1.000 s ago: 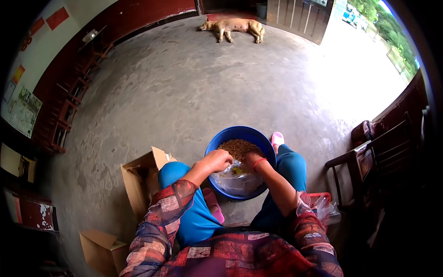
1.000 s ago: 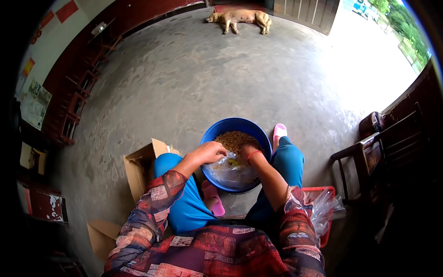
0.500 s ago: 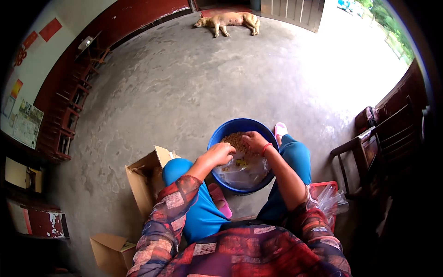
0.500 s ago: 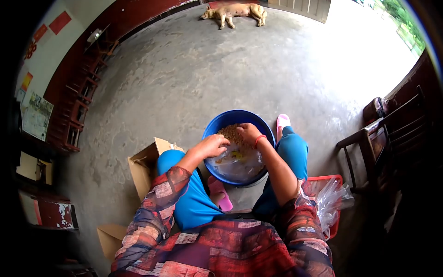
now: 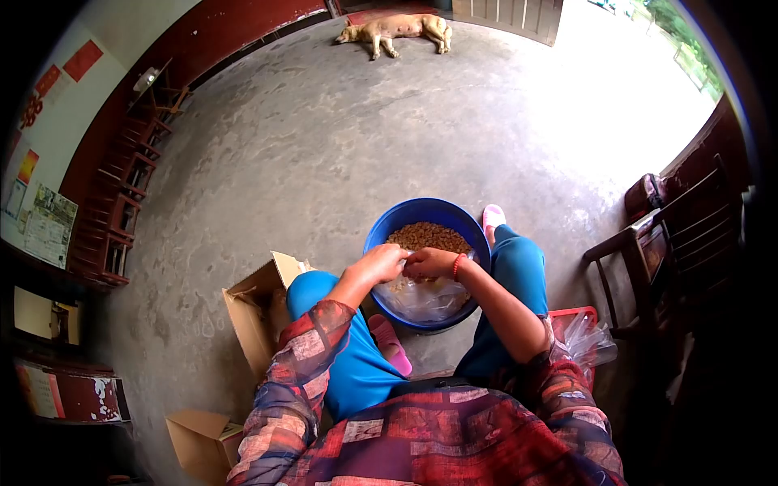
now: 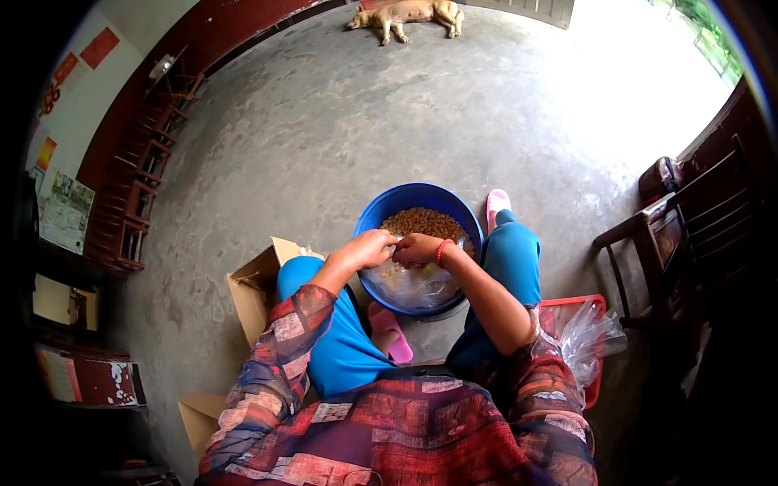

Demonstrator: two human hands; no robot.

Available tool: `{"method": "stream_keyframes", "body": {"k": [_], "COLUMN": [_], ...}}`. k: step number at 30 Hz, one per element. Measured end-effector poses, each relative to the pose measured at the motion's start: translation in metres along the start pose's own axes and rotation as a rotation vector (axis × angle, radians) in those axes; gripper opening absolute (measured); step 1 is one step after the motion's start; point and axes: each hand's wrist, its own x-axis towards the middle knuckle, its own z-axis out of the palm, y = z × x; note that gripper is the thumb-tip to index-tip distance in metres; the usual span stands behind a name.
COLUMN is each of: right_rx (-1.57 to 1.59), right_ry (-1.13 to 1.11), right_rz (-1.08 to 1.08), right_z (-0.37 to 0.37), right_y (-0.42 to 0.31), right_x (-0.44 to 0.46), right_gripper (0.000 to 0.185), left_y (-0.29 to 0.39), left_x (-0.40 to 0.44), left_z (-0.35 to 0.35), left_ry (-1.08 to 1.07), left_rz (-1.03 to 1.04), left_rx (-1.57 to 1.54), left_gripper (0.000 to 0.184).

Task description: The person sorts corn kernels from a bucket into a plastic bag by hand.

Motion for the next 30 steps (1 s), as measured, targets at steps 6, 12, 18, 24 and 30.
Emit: {"method": "stream_keyframes", "body": {"k": [6, 12, 18, 24, 30], "right_rx": [-0.559, -0.618, -0.546, -0.692, -0.811], "right_ry": [-0.009, -0.237, 0.060, 0.265, -0.056], "right_rz": [-0.136, 0.111, -0.275, -0.241, -0.143], "right_z": [0.010, 0.013, 0.003, -0.003, 0.016], "right_y": [0.028, 0.017, -0.003, 0.017, 0.016], "right_x": [0.017, 0.006, -0.001, 0.006, 0.007], "right_gripper": [0.034, 0.039, 0.029, 0.051, 0.059], "left_y": [-0.013, 0.006, 0.005, 0.005, 0.010], "left_x": [0.005, 0.001, -0.002, -0.001, 0.001], "left_z": [0.008, -0.015, -0.010, -0.012, -0.012], "left_ry": [0.084, 0.341, 0.201, 0.214, 0.254], "left_rz": [0.068, 0.065, 0.000, -0.107, -0.139], "left_rx": [-0.036, -0.093, -0.038, 0.088, 0.131], "left_gripper": [0.035, 0.040, 0.042, 0.038, 0.028]}}
